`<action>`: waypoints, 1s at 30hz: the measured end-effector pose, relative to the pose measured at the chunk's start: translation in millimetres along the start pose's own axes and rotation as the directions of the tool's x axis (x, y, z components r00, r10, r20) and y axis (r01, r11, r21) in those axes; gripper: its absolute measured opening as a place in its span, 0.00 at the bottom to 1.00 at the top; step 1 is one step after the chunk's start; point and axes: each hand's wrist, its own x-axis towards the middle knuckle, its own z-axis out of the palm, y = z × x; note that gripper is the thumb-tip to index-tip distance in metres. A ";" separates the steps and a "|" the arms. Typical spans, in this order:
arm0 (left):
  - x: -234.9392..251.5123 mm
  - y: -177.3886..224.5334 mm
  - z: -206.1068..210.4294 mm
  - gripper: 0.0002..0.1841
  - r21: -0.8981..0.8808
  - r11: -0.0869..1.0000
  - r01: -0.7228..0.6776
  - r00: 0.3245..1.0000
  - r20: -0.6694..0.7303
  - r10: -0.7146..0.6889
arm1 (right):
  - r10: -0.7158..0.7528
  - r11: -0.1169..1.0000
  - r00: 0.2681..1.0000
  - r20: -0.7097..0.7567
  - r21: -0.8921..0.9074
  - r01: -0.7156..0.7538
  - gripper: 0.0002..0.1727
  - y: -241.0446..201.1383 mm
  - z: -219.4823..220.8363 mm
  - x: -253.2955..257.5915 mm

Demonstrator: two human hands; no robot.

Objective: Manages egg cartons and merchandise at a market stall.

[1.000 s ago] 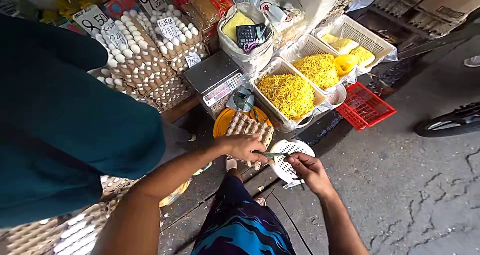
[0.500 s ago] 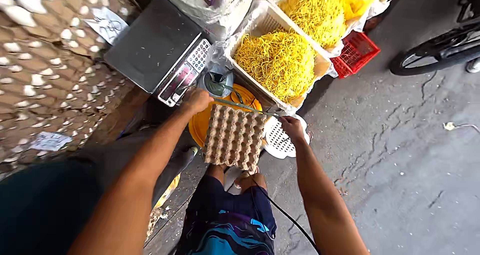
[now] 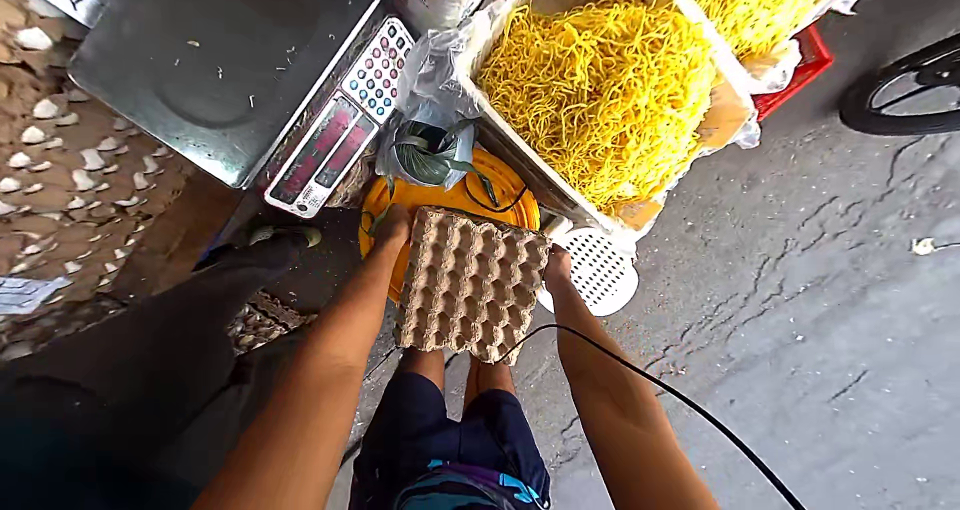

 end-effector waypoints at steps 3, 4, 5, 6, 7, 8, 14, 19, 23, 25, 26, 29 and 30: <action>-0.8 -7.1 2.9 0.17 -0.062 0.997 0.039 0.995 0.095 -0.033 | 0.029 0.999 0.999 -0.014 0.026 -0.029 0.18 -5.3 6.5 -14.8; 0.3 -10.3 5.6 0.19 -0.115 0.991 0.067 0.992 0.117 -0.054 | 0.050 0.995 0.999 0.001 0.083 -0.050 0.18 -6.8 6.8 -18.7; 1.7 -12.5 9.1 0.20 -0.190 0.977 0.100 0.989 0.129 -0.076 | 0.066 0.986 0.998 0.022 0.152 -0.069 0.17 -6.4 6.8 -19.3; 1.3 -14.0 12.5 0.22 -0.286 0.949 0.129 0.986 0.135 -0.093 | 0.078 0.971 0.996 0.044 0.221 -0.086 0.17 -6.0 6.5 -19.5; -0.9 -16.1 16.1 0.24 -0.377 0.912 0.159 0.984 0.141 -0.113 | 0.090 0.955 0.994 0.067 0.276 -0.105 0.18 -5.9 5.7 -22.0; -3.6 -17.9 18.6 0.24 -0.447 0.876 0.182 0.981 0.145 -0.129 | 0.098 0.944 0.992 0.085 0.308 -0.120 0.17 -6.5 4.8 -26.6; -23.9 -17.5 18.1 0.26 -0.387 0.901 0.197 0.980 0.078 -0.181 | -0.024 0.963 0.981 0.194 -0.258 0.075 0.22 -18.3 -10.6 -55.2; -22.6 -28.8 25.5 0.19 -0.657 0.730 0.187 0.982 0.098 -0.164 | 0.387 0.723 0.908 0.162 0.558 -0.408 0.18 -5.1 1.4 -41.3; -15.5 -35.5 1.1 0.24 -0.271 0.960 0.073 0.989 0.141 -0.036 | 0.419 0.696 0.879 0.229 0.541 -0.472 0.17 -6.4 -14.6 -36.8; -31.6 -18.6 -39.3 0.25 0.129 0.991 -0.021 0.978 0.210 -0.007 | 0.319 0.908 0.942 0.101 0.251 -0.334 0.18 -14.3 -26.6 -48.3; -45.5 -8.5 -59.8 0.24 0.313 0.945 -0.092 0.972 0.236 0.016 | 0.246 0.964 0.968 0.047 0.097 -0.249 0.20 -12.2 -31.3 -53.0; -91.8 19.5 -102.5 0.18 0.607 0.752 -0.259 0.961 0.237 0.139 | 0.021 0.963 0.999 -0.044 -0.267 -0.032 0.26 -9.1 -60.2 -80.4; -103.0 24.4 -108.4 0.16 0.654 0.699 -0.289 0.956 0.233 0.178 | -0.033 0.951 0.999 -0.043 -0.308 0.019 0.26 -10.5 -69.5 -93.6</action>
